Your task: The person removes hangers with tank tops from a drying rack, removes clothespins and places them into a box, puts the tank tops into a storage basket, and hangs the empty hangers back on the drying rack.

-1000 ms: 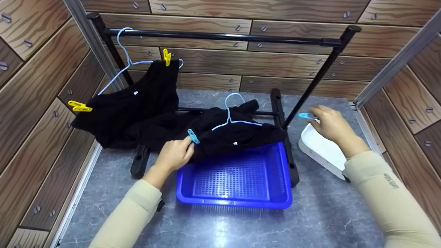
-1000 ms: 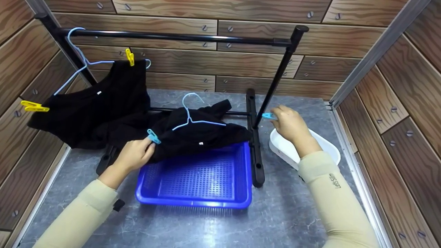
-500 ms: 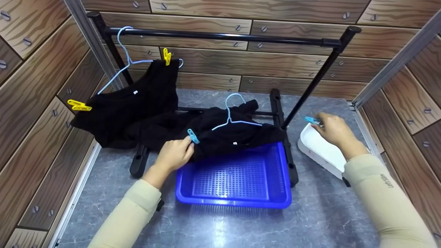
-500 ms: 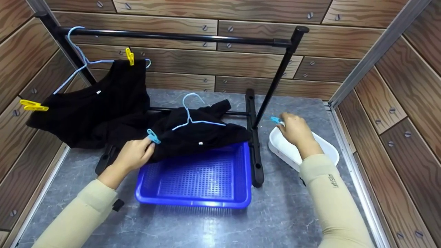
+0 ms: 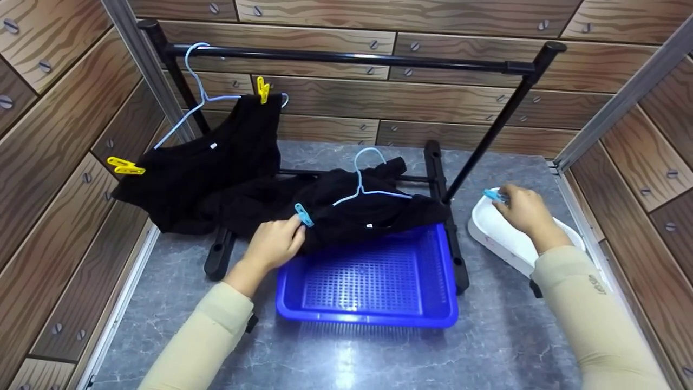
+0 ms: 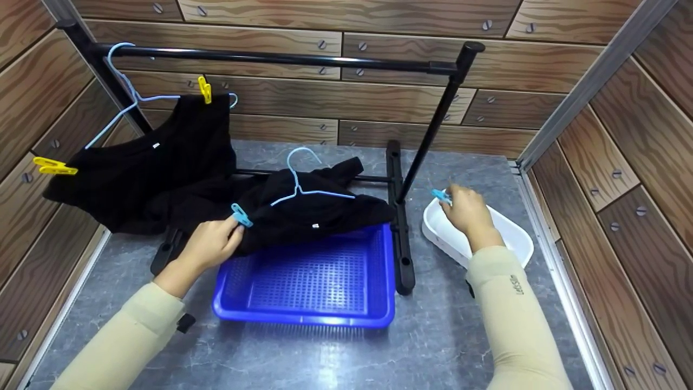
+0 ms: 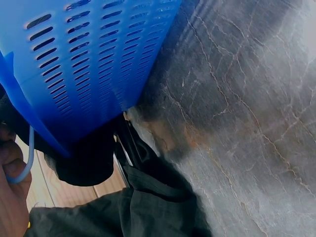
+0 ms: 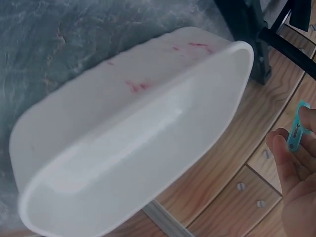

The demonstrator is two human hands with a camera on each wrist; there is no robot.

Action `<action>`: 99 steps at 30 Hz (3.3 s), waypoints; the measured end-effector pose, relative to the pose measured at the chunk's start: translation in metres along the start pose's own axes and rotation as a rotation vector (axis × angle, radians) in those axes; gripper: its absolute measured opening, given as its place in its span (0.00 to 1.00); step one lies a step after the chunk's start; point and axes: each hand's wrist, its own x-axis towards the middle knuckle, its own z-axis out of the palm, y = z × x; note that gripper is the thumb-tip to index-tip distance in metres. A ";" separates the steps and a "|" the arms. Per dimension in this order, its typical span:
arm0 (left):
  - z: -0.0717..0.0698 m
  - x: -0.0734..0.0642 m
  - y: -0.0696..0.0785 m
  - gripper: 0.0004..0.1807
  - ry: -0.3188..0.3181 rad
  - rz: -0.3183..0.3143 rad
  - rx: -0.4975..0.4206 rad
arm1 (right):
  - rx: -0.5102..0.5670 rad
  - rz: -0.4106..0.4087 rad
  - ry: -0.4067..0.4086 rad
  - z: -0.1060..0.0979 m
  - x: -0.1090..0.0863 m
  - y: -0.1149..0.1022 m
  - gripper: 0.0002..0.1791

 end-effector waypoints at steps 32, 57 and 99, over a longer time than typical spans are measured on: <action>0.004 -0.002 -0.001 0.10 -0.002 -0.004 -0.007 | 0.066 0.181 -0.153 0.059 -0.018 0.037 0.21; 0.002 -0.002 0.000 0.09 0.006 -0.001 -0.026 | 0.136 0.271 -0.258 0.066 -0.019 0.050 0.21; 0.004 0.000 0.003 0.08 0.018 0.014 -0.018 | 0.120 0.332 -0.352 0.051 -0.032 0.049 0.17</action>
